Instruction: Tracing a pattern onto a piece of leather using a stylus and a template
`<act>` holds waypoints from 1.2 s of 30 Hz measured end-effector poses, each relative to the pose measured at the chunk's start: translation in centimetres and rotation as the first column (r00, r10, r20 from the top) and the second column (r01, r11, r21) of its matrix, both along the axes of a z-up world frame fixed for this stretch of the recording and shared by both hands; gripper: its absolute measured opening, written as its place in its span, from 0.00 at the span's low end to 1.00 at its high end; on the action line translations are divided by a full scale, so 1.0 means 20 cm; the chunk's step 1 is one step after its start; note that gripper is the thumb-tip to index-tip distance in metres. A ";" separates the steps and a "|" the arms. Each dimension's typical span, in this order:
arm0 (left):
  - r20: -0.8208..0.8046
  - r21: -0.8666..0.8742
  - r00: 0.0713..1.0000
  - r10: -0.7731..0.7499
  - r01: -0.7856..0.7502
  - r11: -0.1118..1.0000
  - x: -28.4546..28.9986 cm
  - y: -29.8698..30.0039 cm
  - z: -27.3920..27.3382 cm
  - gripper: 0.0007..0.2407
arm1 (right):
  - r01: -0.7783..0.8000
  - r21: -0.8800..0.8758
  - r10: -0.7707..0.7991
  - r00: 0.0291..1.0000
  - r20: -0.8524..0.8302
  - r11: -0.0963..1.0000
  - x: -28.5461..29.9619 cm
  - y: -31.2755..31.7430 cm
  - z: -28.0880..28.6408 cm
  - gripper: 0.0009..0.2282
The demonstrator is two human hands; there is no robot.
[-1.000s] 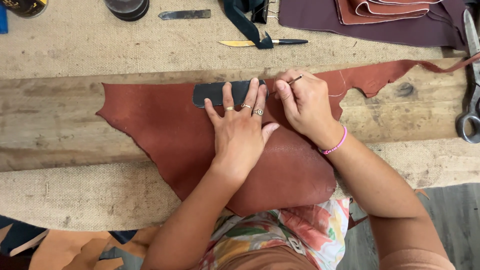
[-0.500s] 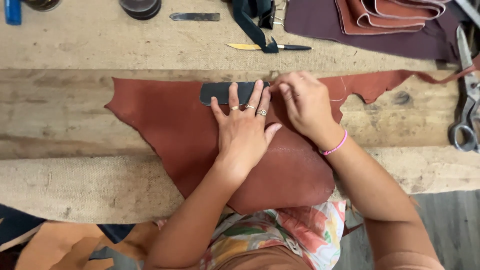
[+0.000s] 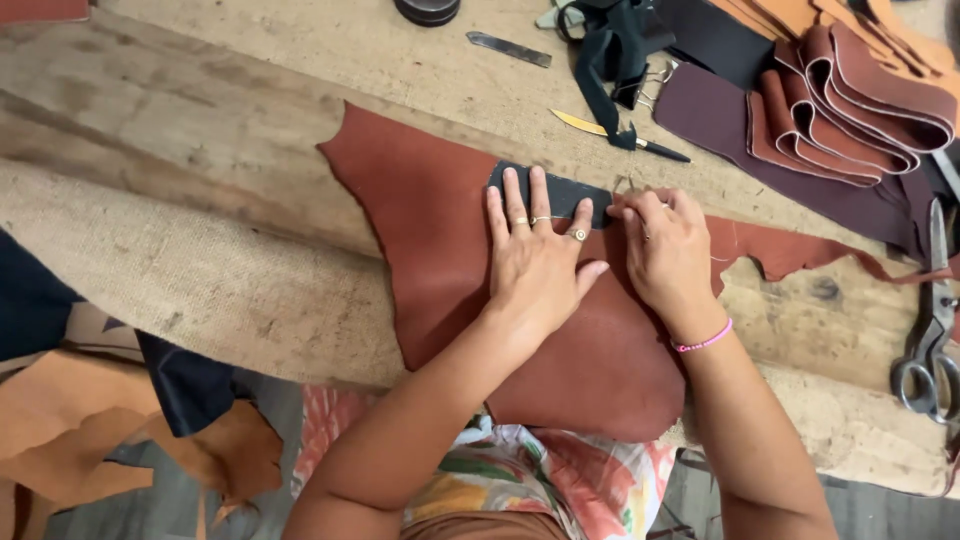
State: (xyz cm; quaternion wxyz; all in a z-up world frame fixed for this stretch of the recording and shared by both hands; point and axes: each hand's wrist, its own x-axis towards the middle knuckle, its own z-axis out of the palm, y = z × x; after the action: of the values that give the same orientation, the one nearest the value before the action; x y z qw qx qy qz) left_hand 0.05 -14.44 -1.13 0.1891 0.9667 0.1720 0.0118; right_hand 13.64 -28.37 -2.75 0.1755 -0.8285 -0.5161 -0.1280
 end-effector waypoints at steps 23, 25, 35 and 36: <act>-0.141 -0.067 0.985 -0.104 0.095 0.993 0.01 0.06 0.04 0.30 | -0.166 0.422 0.324 0.884 -0.336 0.891 -0.03 0.65 0.12 0.13; -0.128 -0.064 0.986 -0.106 0.098 0.993 0.01 0.05 0.03 0.31 | -0.159 0.424 0.321 0.882 -0.343 0.891 -0.03 0.64 0.10 0.14; -0.085 -0.035 0.988 -0.126 0.123 0.992 0.01 0.07 0.00 0.37 | -0.289 0.420 0.429 0.856 -0.289 0.860 0.01 0.64 0.05 0.13; -0.081 -0.039 0.988 -0.130 0.128 0.991 0.01 0.07 0.00 0.37 | -0.291 0.418 0.430 0.855 -0.290 0.860 0.01 0.64 0.05 0.13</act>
State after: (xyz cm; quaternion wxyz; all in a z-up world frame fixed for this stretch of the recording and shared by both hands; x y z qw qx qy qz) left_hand 0.24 -13.01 -1.15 0.1982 0.9722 0.1170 -0.0437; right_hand 13.90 -15.58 -1.83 0.4398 -0.6772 -0.5893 -0.0243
